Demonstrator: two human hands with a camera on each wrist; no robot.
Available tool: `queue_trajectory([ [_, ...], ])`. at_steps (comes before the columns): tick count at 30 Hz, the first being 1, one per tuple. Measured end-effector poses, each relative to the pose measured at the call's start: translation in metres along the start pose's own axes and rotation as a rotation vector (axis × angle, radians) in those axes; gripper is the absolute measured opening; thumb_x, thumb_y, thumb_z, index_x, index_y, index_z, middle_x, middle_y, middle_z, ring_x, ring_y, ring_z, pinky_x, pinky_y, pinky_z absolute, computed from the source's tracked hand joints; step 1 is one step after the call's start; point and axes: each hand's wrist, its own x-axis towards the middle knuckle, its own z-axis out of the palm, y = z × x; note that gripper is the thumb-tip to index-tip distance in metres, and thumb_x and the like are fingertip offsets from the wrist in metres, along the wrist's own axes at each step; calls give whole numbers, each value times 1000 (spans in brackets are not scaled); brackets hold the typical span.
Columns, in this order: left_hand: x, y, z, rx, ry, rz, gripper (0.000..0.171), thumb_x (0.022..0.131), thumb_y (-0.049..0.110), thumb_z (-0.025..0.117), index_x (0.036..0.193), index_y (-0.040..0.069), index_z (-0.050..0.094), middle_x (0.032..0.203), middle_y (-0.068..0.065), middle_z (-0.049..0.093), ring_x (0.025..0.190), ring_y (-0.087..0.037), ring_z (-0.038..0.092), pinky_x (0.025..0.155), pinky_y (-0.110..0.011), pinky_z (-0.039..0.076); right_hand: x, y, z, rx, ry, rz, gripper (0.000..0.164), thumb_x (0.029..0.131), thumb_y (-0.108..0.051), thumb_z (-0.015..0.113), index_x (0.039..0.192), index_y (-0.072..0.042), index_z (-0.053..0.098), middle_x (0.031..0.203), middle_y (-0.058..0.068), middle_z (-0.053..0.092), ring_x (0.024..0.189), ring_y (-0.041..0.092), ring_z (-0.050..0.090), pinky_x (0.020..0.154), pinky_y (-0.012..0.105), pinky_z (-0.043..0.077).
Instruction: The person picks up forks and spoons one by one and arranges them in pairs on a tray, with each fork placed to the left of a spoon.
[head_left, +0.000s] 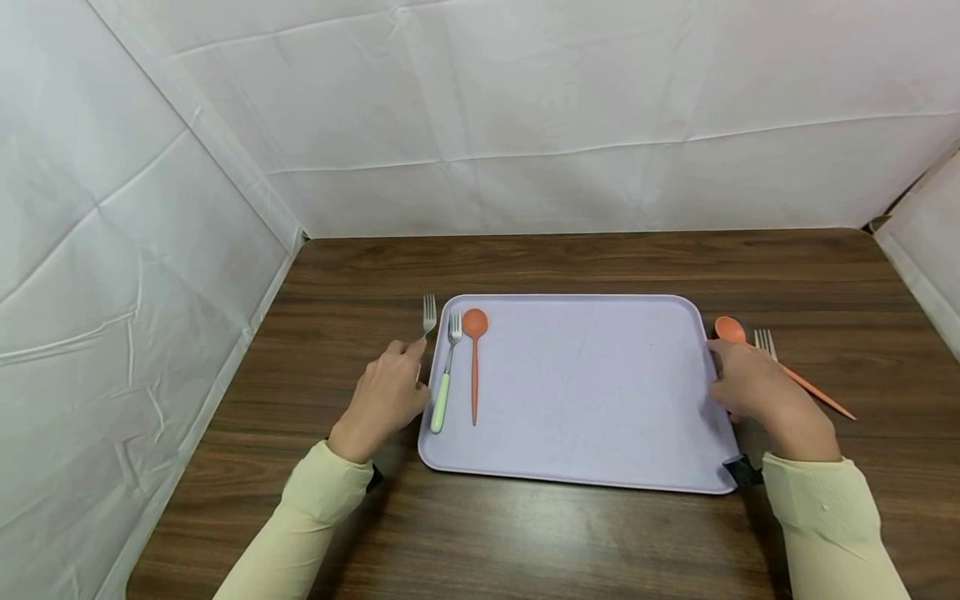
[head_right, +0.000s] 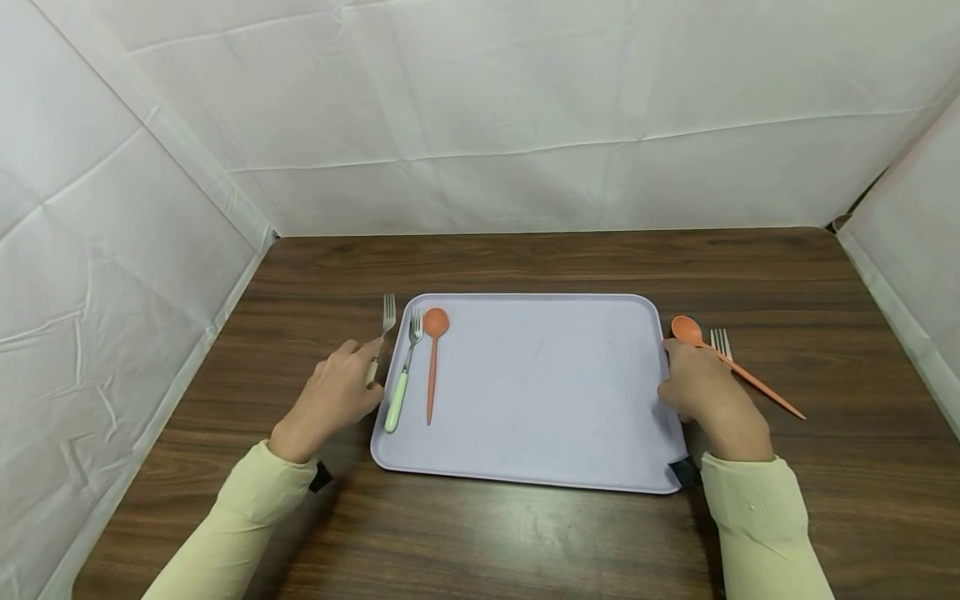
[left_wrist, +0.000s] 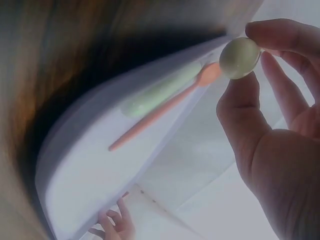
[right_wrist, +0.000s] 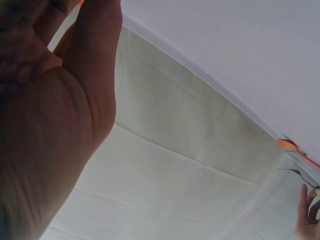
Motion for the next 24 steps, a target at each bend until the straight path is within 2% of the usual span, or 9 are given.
queue_trajectory([
  [4,1,3,-1,3,-12,-4,55,72,1,61,127,-2,55,105,-23,56,59,-24,51,46,-37,44,0,0,1,6,6,0,64,77,4,48,136,16,27,66,12,54,42,16,54,41,32,46],
  [7,2,5,-2,12,-18,-10,54,73,2,61,126,-1,56,105,-21,56,60,-24,51,46,-37,44,1,0,1,9,10,0,64,76,4,48,136,16,27,74,18,56,42,17,54,42,32,46],
  [13,2,9,-1,30,-7,-5,50,72,4,62,122,2,60,101,-19,57,64,-31,56,48,-42,46,1,0,1,5,15,0,65,76,4,50,135,16,27,88,28,56,42,18,54,42,32,46],
  [24,4,15,-1,17,-15,26,51,71,3,62,122,-1,60,101,-19,57,62,-27,54,48,-39,46,1,1,1,10,10,-3,65,77,4,49,136,16,26,69,14,53,43,17,54,42,32,46],
])
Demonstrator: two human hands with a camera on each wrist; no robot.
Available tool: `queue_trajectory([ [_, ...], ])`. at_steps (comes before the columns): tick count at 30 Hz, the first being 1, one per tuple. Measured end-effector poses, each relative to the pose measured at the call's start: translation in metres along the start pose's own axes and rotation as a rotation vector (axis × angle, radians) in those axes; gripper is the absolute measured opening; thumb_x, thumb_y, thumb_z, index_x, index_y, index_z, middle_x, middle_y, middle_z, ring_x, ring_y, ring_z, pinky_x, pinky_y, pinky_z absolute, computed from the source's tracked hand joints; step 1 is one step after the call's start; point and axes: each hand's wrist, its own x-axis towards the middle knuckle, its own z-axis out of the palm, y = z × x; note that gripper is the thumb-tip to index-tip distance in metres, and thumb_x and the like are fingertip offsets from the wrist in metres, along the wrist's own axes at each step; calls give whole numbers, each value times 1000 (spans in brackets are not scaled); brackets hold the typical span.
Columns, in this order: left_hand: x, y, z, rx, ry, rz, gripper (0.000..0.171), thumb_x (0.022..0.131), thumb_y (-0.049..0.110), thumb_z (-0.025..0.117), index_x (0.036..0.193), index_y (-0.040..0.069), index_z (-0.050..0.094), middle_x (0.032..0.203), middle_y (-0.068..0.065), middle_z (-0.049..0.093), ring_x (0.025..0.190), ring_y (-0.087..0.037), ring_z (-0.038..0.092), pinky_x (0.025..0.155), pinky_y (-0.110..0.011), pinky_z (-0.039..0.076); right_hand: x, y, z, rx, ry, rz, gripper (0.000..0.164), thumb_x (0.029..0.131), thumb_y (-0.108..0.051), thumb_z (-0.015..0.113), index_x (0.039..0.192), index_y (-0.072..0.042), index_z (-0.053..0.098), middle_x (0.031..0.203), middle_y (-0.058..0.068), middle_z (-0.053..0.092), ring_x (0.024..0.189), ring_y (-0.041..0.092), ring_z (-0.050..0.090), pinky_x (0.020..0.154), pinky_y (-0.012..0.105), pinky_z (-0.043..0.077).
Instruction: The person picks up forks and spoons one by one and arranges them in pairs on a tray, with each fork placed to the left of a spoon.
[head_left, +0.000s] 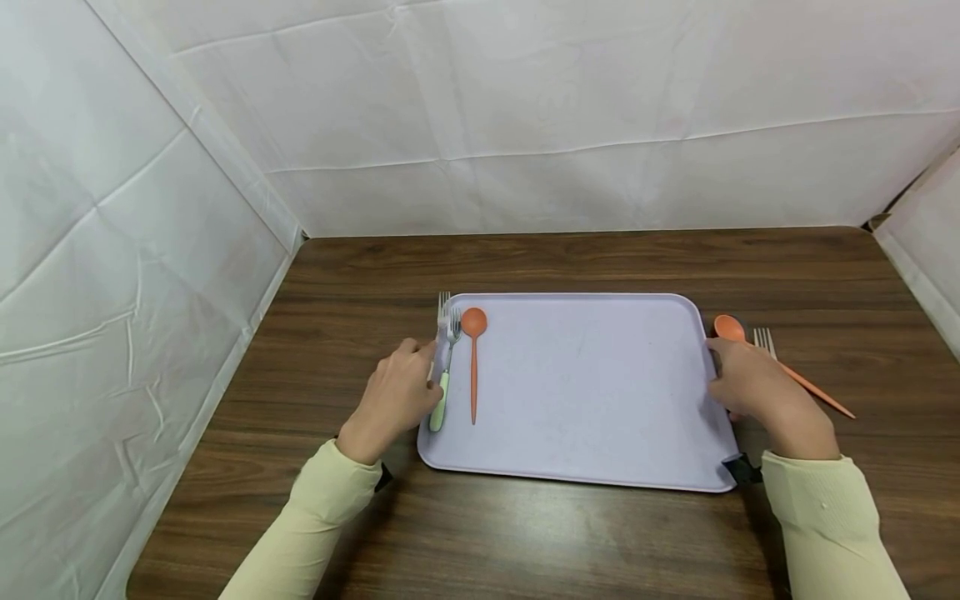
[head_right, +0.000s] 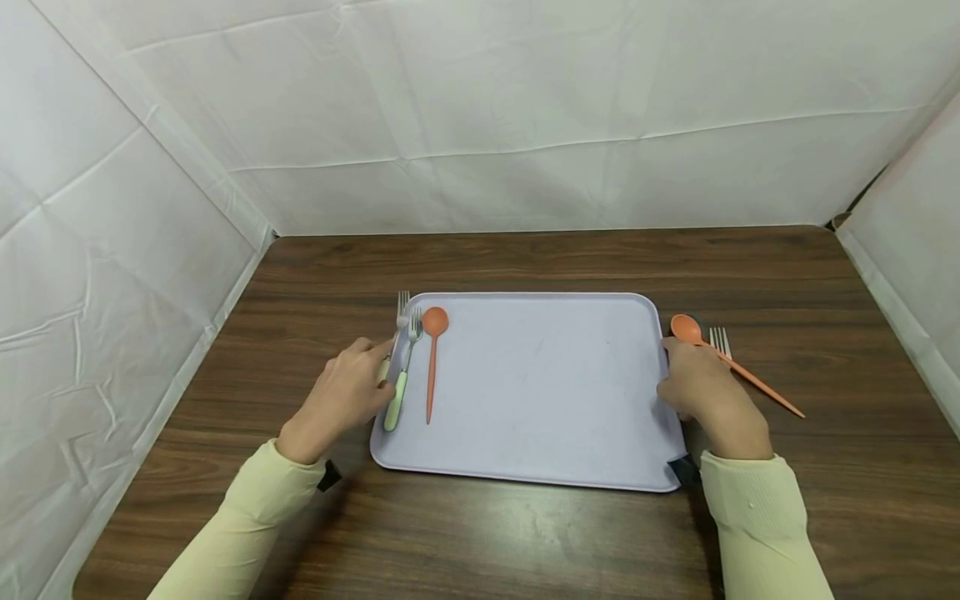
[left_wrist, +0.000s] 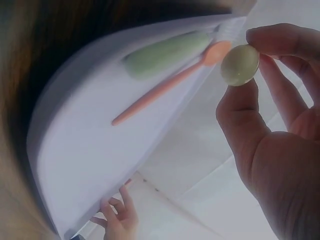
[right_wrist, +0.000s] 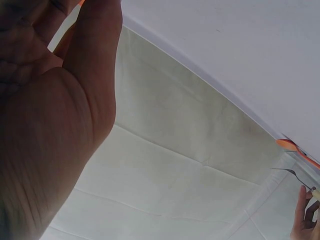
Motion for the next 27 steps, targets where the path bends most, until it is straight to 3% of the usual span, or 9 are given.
queue_trajectory([
  [7,0,3,-1,4,12,21,46,71,3,62,117,0,61,97,-17,57,59,-24,52,46,-36,45,0,0,0,-13,16,-6,64,76,3,49,135,16,28,84,26,57,42,17,55,41,33,46],
  [17,0,8,-3,-11,32,41,44,69,3,61,113,0,63,94,-15,57,63,-27,55,48,-38,47,1,1,-1,-19,-7,2,64,77,2,49,136,16,26,67,12,56,42,17,55,41,33,45],
  [27,3,14,-4,-6,22,47,51,69,4,62,120,2,61,93,-14,57,58,-23,51,45,-33,43,0,-1,0,-26,6,-14,63,77,3,49,135,17,27,72,15,57,42,16,55,42,33,46],
])
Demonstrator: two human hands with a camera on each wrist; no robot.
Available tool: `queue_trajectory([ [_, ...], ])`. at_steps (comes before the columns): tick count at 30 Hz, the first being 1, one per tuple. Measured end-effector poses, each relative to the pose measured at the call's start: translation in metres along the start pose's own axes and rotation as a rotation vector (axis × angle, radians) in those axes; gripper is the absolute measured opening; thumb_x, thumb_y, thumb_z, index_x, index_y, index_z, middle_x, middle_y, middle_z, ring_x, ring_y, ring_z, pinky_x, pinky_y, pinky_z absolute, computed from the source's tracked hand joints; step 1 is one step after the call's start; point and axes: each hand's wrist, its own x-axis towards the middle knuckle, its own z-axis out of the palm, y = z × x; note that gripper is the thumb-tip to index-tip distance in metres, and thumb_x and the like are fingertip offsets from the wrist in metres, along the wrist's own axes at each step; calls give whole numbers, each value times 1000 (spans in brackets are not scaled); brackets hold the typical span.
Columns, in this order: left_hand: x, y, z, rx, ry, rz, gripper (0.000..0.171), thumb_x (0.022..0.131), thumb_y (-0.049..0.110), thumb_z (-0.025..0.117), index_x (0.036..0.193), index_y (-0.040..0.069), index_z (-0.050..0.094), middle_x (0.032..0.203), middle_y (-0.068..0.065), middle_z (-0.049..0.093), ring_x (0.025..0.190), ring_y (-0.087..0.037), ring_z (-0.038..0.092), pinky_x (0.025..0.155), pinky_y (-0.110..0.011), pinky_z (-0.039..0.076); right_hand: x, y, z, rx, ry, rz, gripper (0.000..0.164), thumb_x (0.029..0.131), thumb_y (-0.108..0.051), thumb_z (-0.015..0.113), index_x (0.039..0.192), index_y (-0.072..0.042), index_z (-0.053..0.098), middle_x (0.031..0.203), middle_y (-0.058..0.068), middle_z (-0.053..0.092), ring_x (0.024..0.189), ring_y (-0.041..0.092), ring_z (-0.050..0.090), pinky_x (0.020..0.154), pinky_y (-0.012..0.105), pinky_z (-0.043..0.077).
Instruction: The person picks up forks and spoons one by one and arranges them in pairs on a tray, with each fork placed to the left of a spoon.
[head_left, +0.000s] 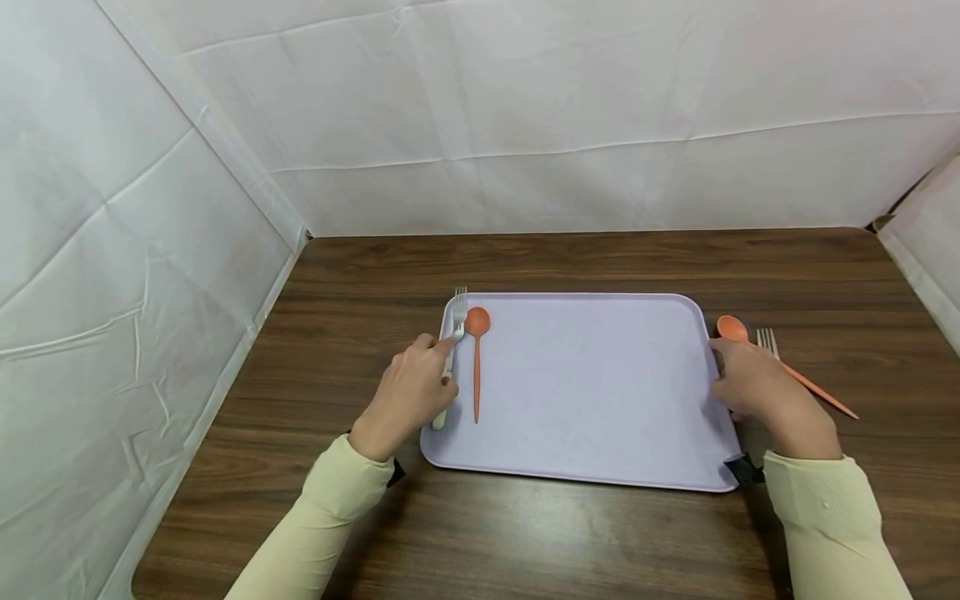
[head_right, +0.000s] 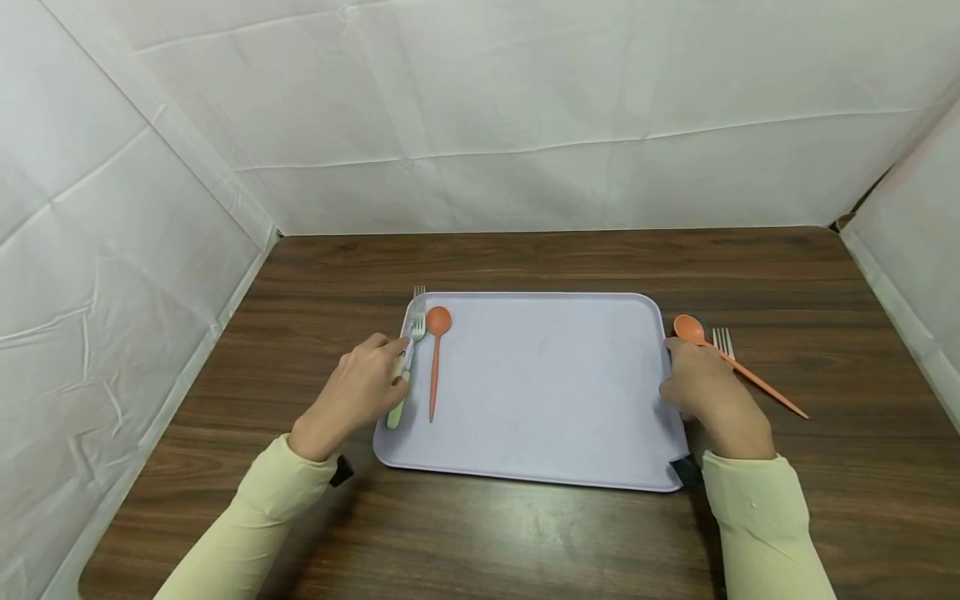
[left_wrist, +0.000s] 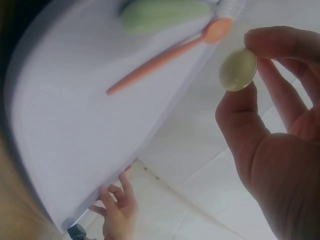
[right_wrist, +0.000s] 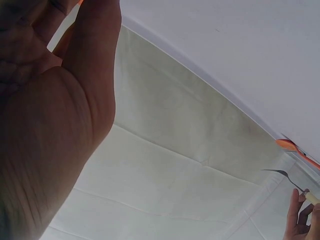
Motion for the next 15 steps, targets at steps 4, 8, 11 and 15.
queue_trajectory([
  [4,2,2,1,-11,-7,0,50,70,3,62,120,2,61,90,-13,56,56,-21,49,44,-31,42,0,0,0,4,-6,6,63,78,3,49,135,17,27,72,16,56,42,16,55,42,33,46],
  [8,2,4,2,-13,-15,-4,49,71,3,61,119,2,62,91,-13,57,59,-21,51,45,-31,43,0,0,0,4,-8,9,63,77,3,49,135,16,27,71,15,56,42,16,55,42,32,46],
  [11,3,6,2,-5,-15,1,48,70,4,61,118,3,62,95,-13,58,63,-23,54,48,-34,45,0,0,0,5,-5,9,64,77,3,49,135,16,27,72,17,57,42,16,56,42,32,46],
  [15,4,8,3,-10,6,26,39,69,3,60,107,3,64,92,-13,57,62,-26,55,48,-37,46,0,0,0,5,-1,14,64,76,3,49,135,16,28,77,21,57,42,17,55,42,33,46],
])
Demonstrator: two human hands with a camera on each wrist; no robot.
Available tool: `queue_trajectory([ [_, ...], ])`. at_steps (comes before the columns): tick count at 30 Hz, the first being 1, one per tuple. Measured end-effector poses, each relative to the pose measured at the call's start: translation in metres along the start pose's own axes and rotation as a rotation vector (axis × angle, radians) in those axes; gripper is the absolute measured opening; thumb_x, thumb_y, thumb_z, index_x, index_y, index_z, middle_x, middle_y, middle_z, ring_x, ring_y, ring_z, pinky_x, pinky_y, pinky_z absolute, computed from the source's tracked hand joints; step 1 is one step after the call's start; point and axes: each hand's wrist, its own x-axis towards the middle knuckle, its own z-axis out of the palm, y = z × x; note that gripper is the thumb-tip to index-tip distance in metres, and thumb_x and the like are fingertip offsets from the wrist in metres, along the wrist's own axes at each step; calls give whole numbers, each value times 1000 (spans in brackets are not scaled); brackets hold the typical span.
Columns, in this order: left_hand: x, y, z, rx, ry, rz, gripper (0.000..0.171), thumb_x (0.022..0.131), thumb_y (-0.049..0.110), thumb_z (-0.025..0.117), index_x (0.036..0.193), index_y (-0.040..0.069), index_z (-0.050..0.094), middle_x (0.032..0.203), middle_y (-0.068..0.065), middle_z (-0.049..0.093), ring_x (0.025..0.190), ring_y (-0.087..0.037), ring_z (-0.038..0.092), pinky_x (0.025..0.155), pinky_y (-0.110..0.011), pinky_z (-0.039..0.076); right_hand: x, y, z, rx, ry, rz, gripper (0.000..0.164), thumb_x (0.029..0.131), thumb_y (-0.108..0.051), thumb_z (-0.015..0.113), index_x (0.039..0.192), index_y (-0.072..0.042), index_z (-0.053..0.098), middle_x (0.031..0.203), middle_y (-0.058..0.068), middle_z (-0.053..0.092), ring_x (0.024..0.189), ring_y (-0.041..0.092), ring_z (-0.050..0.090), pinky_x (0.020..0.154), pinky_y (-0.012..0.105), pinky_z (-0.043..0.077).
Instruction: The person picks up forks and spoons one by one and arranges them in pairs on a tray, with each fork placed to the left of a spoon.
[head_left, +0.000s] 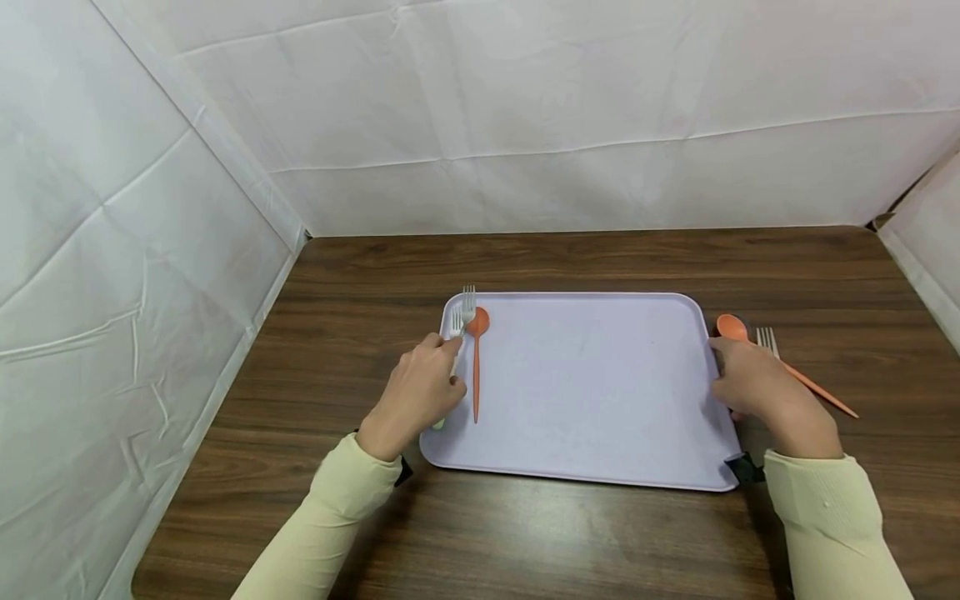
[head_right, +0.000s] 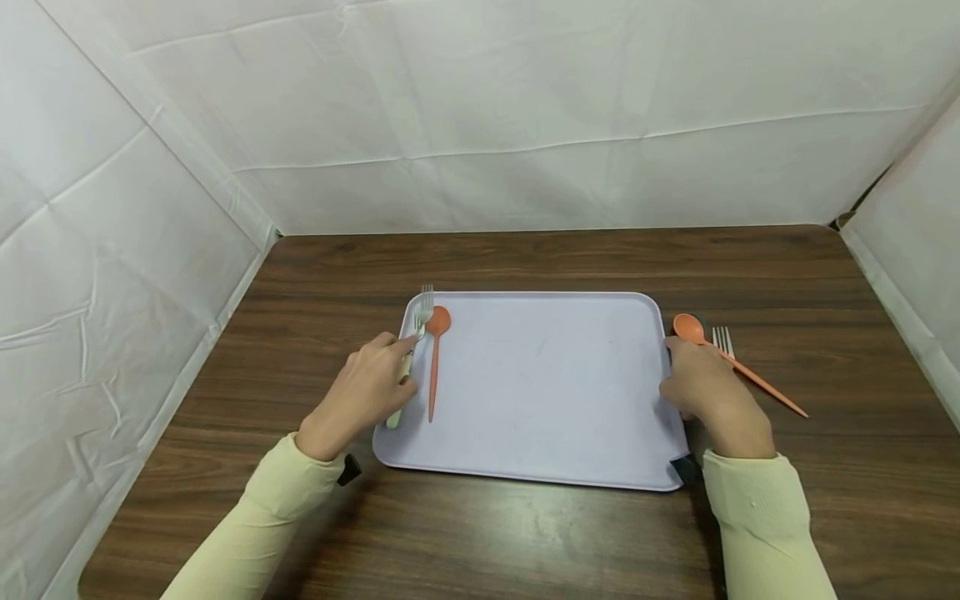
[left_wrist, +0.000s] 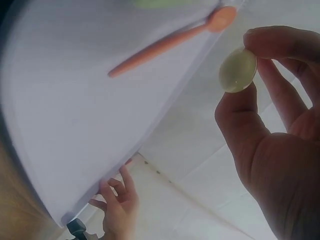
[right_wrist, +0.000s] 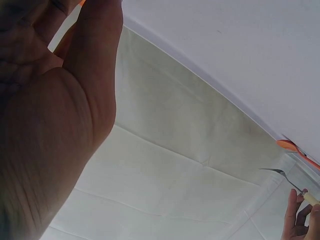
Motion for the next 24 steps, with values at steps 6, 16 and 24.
queue_trajectory([
  [6,1,3,2,-11,34,41,22,66,1,60,88,3,62,80,-9,52,54,-22,49,45,-34,41,0,0,0,-6,-15,1,64,78,2,49,136,15,27,66,12,53,43,16,56,42,32,46],
  [16,1,9,2,0,47,52,21,68,1,61,88,3,66,83,-9,55,55,-25,51,46,-37,43,2,0,0,-6,-17,3,64,78,1,50,136,15,27,72,16,56,43,16,56,42,32,46],
  [24,3,13,4,5,47,77,18,66,3,61,84,5,65,84,-8,55,60,-27,55,50,-39,45,1,2,0,1,-14,-1,64,77,2,49,135,16,27,73,17,57,42,16,56,42,33,46],
])
